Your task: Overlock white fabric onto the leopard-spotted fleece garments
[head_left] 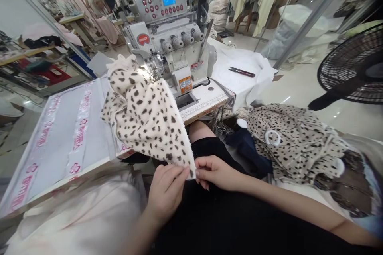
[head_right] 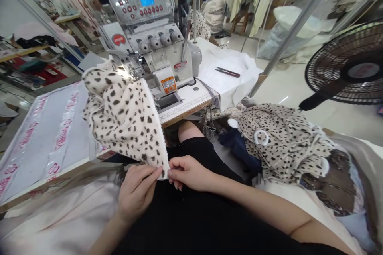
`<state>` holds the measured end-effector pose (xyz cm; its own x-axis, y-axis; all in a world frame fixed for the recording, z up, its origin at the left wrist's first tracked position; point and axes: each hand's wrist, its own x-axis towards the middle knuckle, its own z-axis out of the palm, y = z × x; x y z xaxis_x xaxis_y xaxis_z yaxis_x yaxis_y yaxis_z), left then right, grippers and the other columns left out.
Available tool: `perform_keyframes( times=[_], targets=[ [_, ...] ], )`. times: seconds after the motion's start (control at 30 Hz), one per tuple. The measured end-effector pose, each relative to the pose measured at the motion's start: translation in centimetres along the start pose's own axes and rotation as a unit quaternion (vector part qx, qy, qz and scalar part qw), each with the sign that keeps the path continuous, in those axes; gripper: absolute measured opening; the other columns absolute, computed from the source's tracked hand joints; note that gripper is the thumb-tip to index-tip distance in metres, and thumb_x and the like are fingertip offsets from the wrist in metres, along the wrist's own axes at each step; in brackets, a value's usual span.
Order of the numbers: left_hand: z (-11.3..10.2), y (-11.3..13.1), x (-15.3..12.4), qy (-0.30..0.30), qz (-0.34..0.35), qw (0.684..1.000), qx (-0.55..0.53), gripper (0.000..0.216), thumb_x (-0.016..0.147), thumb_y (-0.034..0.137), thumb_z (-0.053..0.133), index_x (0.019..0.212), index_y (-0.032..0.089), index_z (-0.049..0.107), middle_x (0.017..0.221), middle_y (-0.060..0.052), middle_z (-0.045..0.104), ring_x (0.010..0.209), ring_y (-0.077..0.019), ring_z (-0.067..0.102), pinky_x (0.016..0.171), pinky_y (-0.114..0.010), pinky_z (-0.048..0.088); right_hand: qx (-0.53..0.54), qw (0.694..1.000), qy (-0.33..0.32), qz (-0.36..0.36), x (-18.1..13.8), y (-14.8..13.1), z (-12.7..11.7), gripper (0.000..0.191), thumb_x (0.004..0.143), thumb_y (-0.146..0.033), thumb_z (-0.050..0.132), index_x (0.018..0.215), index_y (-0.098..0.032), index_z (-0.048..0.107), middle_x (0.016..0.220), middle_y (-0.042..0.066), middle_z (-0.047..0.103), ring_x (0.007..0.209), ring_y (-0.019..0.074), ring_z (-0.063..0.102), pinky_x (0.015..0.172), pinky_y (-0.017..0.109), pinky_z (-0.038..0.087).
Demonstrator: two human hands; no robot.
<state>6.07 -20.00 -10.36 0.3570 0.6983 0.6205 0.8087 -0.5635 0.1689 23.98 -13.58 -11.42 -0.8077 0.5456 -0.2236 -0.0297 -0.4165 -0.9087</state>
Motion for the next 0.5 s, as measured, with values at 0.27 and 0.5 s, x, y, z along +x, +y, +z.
perform_keyframes(
  times=[0.27,0.5],
  targets=[
    [0.6,0.2,-0.7,0.006,-0.002,1.0,-0.001,0.033,0.074,0.002,0.054,0.104,0.015,0.056,0.091,-0.007,0.061,0.088,-0.0191,0.055,0.083,-0.038,0.039,-0.01,1.0,-0.011,0.014,-0.1,-0.3,0.2,0.047,0.072,-0.056,0.061,0.066,-0.011,0.049,0.059,-0.001,0.052,0.044,0.0053,0.046,0.041,0.014,0.037],
    [1.3,0.3,-0.7,0.072,0.0,0.997,0.041,0.022,0.075,0.004,0.054,0.094,0.014,0.058,0.079,-0.006,0.058,0.079,-0.0174,0.053,0.082,-0.038,0.038,-0.018,0.999,-0.051,0.005,0.0,-0.3,0.5,0.038,0.08,-0.047,0.055,0.071,-0.01,0.05,0.06,0.0,0.051,0.044,0.0056,0.046,0.041,0.014,0.037]
  ],
)
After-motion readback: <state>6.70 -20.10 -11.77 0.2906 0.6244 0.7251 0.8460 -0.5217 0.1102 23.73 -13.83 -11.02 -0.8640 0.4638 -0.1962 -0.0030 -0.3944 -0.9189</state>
